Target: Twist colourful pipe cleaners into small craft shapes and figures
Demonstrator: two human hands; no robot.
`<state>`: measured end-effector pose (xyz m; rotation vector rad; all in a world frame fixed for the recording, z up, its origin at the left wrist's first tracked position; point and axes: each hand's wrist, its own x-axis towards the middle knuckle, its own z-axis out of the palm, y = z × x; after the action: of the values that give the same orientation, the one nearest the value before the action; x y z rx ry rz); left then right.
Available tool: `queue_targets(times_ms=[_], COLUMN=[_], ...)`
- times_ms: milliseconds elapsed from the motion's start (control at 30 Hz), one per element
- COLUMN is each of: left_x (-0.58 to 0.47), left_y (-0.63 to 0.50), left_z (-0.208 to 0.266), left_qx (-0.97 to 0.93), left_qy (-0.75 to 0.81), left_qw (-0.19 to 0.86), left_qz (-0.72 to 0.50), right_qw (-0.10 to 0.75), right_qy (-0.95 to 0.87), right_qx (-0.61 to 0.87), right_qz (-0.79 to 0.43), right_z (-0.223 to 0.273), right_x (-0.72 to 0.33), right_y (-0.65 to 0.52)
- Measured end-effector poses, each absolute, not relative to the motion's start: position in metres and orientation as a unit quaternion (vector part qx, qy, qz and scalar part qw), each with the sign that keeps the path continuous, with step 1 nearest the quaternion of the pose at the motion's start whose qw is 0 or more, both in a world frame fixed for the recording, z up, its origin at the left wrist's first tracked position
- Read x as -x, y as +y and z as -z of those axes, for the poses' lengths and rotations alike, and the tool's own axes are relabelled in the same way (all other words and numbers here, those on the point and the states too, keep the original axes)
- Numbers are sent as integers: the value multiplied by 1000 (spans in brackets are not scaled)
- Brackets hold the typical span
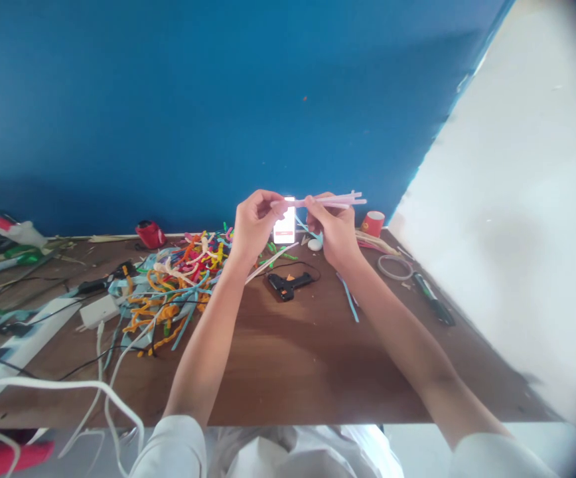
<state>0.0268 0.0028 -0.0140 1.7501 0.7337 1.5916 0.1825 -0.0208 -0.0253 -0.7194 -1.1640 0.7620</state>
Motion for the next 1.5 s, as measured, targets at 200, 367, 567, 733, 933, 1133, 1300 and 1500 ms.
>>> queue_targets(times_ms=[200, 367, 567, 733, 933, 1133, 1300, 1500], left_x=[-26, -15, -6, -5, -12, -28, -38, -40], left_y=[9, 20, 32, 31, 23, 10, 5, 2], left_z=[16, 18, 21, 20, 17, 19, 23, 24], left_qx=[-594, -545, -573, -571, -610, -655, -638, -662], left_qy=[263, 256, 218, 294, 287, 253, 260, 259], left_qw=[323, 320, 295, 286, 310, 348, 390, 378], left_qz=[-688, -732, -733, -711, -671, -621, -611, -593], right_qw=[597, 459, 477, 511, 552, 522, 515, 527], right_qy=[-659, -817, -799, -757, -724, -766, -765, -759], right_qx=[293, 318, 355, 407, 410, 362, 373, 370], right_qz=[-351, -144, -92, 6, -51, -101, -101, -101], right_z=[19, 11, 10, 13, 15, 8, 12, 12], right_x=[-189, -210, -222, -231, -231, -203, -199, -202], right_y=[-28, -28, -19, -11, -12, -32, -29, -26])
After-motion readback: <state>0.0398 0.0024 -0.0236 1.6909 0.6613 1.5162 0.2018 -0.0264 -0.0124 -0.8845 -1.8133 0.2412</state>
